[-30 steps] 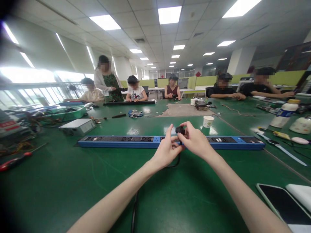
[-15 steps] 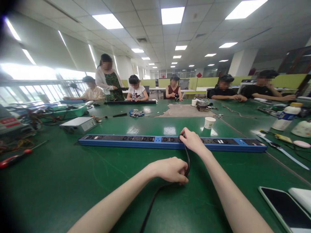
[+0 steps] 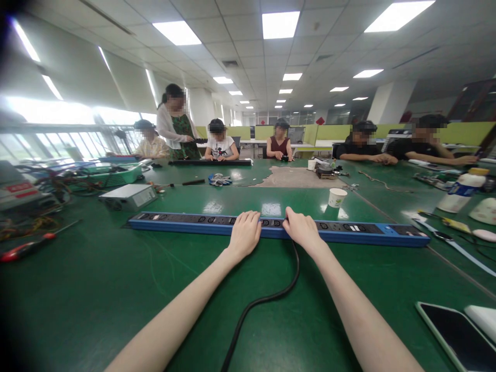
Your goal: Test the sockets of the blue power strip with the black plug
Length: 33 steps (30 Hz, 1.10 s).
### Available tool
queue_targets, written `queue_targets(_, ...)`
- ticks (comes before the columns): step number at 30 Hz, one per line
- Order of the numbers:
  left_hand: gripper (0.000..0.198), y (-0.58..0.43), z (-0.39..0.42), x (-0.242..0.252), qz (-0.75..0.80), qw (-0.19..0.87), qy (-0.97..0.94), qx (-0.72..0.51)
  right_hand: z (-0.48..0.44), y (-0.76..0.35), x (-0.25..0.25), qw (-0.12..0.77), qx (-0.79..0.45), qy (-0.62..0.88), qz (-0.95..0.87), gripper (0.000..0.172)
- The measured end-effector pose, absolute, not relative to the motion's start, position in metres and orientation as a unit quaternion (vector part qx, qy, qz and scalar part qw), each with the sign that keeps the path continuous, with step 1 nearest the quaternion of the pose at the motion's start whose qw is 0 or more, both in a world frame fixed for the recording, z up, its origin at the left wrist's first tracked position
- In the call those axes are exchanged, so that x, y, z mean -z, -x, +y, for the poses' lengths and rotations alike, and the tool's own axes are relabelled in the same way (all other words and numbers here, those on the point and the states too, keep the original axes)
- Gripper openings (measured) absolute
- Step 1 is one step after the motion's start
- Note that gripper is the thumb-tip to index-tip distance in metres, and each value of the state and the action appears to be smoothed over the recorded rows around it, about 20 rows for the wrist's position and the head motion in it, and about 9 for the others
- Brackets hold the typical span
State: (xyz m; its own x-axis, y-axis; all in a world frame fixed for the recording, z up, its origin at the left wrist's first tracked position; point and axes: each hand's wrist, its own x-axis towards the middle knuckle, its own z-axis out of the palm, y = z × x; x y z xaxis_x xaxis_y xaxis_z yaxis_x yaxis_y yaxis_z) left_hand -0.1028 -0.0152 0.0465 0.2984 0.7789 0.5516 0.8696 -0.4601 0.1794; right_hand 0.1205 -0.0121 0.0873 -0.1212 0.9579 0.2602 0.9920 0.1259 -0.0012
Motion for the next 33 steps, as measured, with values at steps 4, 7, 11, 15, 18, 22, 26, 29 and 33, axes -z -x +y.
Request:
queue_targets(4, 0.047, 0.106, -0.014, -0.026, -0.512, 0.068, 0.803, 0.297, -0.01, -0.124, -0.083, 0.121, 0.099, 0.637, -0.754, 0.018)
queue_targets(7, 0.047, 0.106, -0.015, -0.027, -0.52, 0.066, 0.8, 0.292, -0.008, -0.128, -0.091, 0.171, 0.084, 0.634, -0.75, 0.019)
queue_targets(11, 0.045, 0.106, -0.013, -0.027, -0.512, 0.058, 0.804, 0.298, -0.012, -0.149, -0.126, 0.299, 0.056, 0.642, -0.704, 0.024)
queue_targets(15, 0.048, 0.107, -0.011, -0.023, -0.509, 0.056, 0.802, 0.306, -0.015, -0.194, -0.147, 0.289, 0.087, 0.635, -0.711, 0.026)
queue_targets(18, 0.049, 0.106, -0.012, -0.023, -0.515, 0.058, 0.8, 0.302, -0.011, -0.23, -0.132, 0.227, 0.091, 0.632, -0.735, 0.025)
queue_targets(22, 0.049, 0.104, -0.015, -0.027, -0.531, 0.053, 0.795, 0.287, 0.0, -0.257, -0.095, 0.183, 0.045, 0.629, -0.754, 0.023)
queue_targets(26, 0.049, 0.103, -0.013, -0.025, -0.521, 0.061, 0.799, 0.293, 0.005, -0.256, -0.08, 0.198, 0.024, 0.628, -0.752, 0.023)
queue_targets(29, 0.047, 0.106, -0.008, -0.018, -0.506, 0.074, 0.801, 0.312, 0.003, -0.249, -0.083, 0.199, 0.017, 0.625, -0.755, 0.025)
queue_targets(33, 0.039, 0.107, -0.004, -0.017, -0.491, 0.068, 0.797, 0.346, -0.001, -0.242, -0.093, 0.215, -0.004, 0.648, -0.731, 0.031)
